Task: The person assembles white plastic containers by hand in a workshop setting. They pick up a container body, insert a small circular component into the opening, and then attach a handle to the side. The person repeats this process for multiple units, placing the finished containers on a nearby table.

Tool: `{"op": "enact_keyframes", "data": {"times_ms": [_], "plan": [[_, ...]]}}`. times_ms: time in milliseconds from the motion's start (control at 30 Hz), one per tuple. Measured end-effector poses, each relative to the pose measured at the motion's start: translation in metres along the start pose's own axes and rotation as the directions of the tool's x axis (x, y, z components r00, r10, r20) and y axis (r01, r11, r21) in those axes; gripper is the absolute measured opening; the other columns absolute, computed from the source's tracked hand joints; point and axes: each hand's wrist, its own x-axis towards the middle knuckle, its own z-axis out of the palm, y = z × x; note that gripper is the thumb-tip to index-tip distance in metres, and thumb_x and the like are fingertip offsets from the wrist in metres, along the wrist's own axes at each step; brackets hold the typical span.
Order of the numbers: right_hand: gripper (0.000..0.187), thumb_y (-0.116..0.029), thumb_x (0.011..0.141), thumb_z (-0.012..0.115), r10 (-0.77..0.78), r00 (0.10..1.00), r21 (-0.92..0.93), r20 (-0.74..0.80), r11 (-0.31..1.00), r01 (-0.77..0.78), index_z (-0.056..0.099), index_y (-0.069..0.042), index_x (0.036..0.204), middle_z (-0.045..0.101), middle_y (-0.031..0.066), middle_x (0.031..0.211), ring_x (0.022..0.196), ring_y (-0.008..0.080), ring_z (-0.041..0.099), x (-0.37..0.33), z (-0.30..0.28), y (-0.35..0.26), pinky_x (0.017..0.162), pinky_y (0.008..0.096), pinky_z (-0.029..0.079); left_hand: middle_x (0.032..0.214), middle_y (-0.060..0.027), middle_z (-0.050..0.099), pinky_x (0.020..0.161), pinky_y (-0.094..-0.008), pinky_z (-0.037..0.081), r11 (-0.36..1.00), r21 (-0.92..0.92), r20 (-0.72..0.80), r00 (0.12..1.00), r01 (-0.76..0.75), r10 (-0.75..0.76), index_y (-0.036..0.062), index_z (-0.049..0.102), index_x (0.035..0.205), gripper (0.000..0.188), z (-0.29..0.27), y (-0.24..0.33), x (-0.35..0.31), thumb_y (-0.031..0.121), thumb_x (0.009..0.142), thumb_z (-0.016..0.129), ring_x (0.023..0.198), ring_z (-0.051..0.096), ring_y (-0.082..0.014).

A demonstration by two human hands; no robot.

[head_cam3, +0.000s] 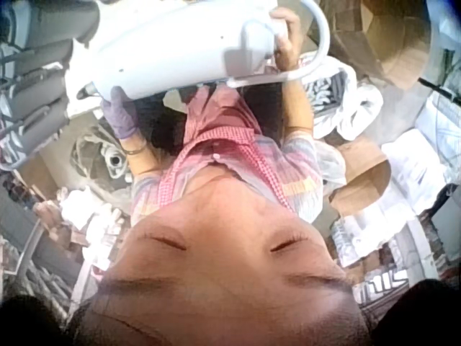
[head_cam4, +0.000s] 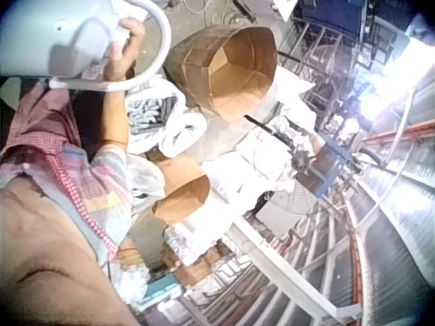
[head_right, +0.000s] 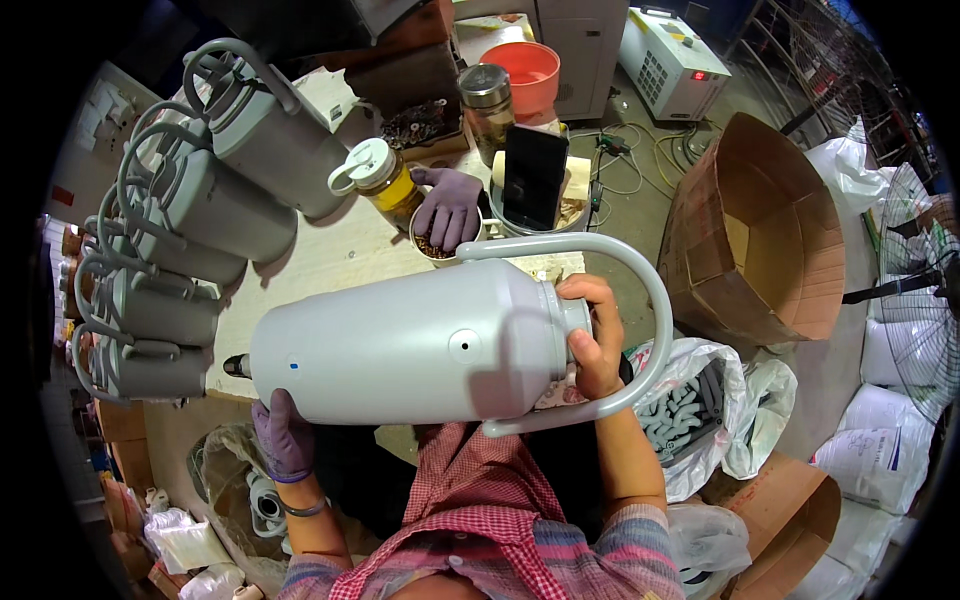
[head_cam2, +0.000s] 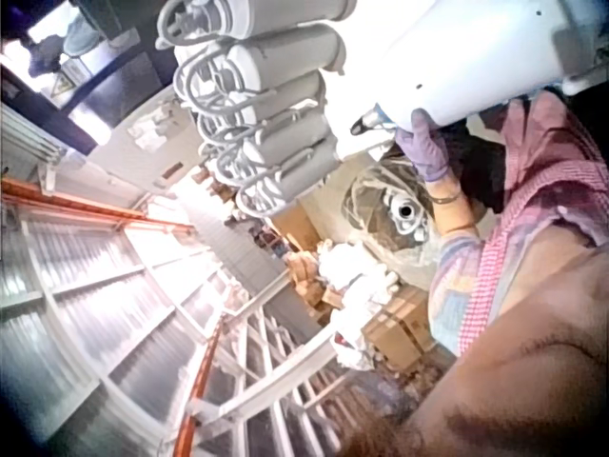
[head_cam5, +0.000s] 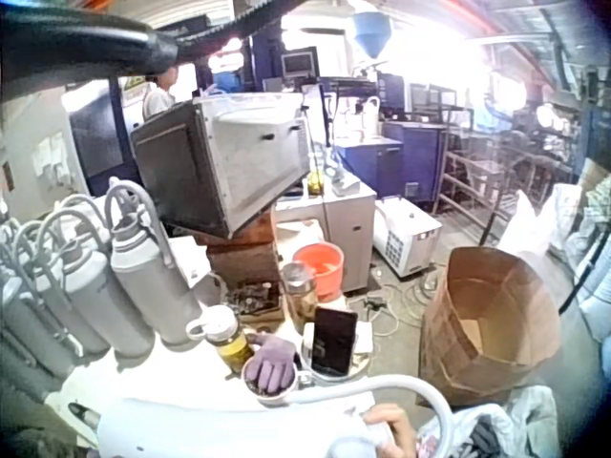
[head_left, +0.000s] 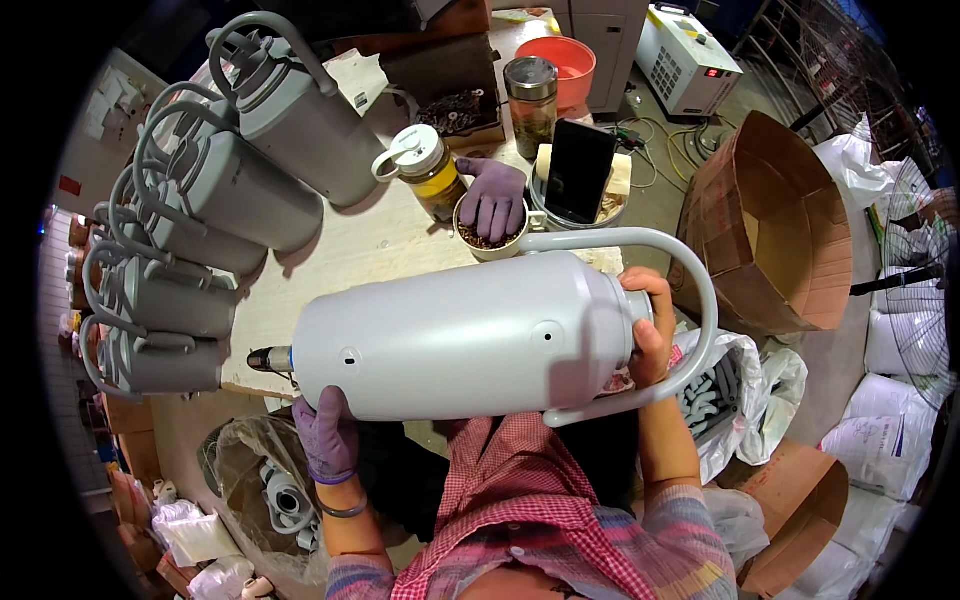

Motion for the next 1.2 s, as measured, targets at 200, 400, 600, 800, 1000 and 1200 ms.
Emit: {"op": "enact_keyframes", "data": {"times_ms": [200,400,600,800,1000,1200], "plan": [[0.049,-0.039,0.083,0.052,-0.007,0.999,-0.013,0.039,1.000,0.007,0.054,0.001,0.111,0.053,0.0166,0.112,0.106,0.0254,0.051,0.003,0.006,0.002,0.097,0.0379,0.038,0.122,-0.0111,0.061,0.096,-0.0348,0.047,0.999,-0.031,-0.028,0.999,0.025,-0.026,-0.0030,0.052,0.128,0.041,-0.006,0.002,0.001,0.021,0.097,0.062,0.110,0.060,-0.0193],[0.049,-0.039,0.084,0.052,0.023,0.999,0.010,-0.035,1.000,-0.022,0.054,0.002,0.111,0.053,0.0169,0.112,0.105,0.0259,0.051,0.005,0.004,-0.003,0.098,0.0377,0.038,0.119,-0.0100,0.063,0.095,-0.0341,0.047,0.999,-0.038,-0.025,0.999,0.022,-0.023,-0.0031,0.054,0.125,0.039,-0.002,0.001,0.005,0.020,0.095,0.064,0.109,0.061,-0.0189],[0.052,-0.043,0.085,0.051,0.046,0.994,-0.008,-0.100,0.999,-0.047,0.055,0.002,0.110,0.053,0.0174,0.112,0.106,0.0259,0.051,0.004,-0.004,-0.004,0.099,0.0376,0.037,0.117,-0.0103,0.065,0.094,-0.0327,0.047,1.000,0.015,-0.013,1.000,0.020,-0.020,-0.0037,0.057,0.123,0.039,0.011,-0.004,0.013,0.022,0.095,0.064,0.106,0.062,-0.0185],[0.051,-0.041,0.084,0.051,0.065,0.988,0.011,-0.139,0.998,-0.064,0.055,0.003,0.110,0.054,0.0174,0.112,0.107,0.0259,0.051,-0.003,-0.013,-0.003,0.099,0.0374,0.037,0.115,-0.0104,0.065,0.092,-0.0313,0.047,0.997,0.043,0.008,0.998,0.062,-0.062,-0.0044,0.058,0.121,0.038,0.022,0.001,0.007,0.024,0.095,0.062,0.103,0.062,-0.0179],[0.049,-0.038,0.085,0.050,0.128,0.981,-0.005,-0.147,0.992,-0.130,0.056,0.003,0.112,0.055,0.0146,0.111,0.106,0.0231,0.052,0.000,-0.010,-0.011,0.098,0.0341,0.037,0.114,-0.0094,0.066,0.090,-0.0305,0.048,0.996,0.042,-0.013,0.997,0.073,-0.073,-0.0043,0.059,0.119,0.036,0.031,0.008,0.017,0.023,0.097,0.060,0.102,0.063,-0.0166],[0.049,-0.038,0.084,0.051,0.230,0.964,0.025,-0.132,0.973,-0.229,0.056,0.002,0.112,0.056,0.0120,0.109,0.104,0.0203,0.052,0.001,-0.004,-0.022,0.096,0.0314,0.038,0.112,-0.0089,0.067,0.090,-0.0306,0.048,0.996,0.018,-0.004,0.996,0.085,-0.085,-0.0040,0.060,0.118,0.034,0.033,0.018,0.017,0.023,0.097,0.059,0.101,0.063,-0.0160]]}}
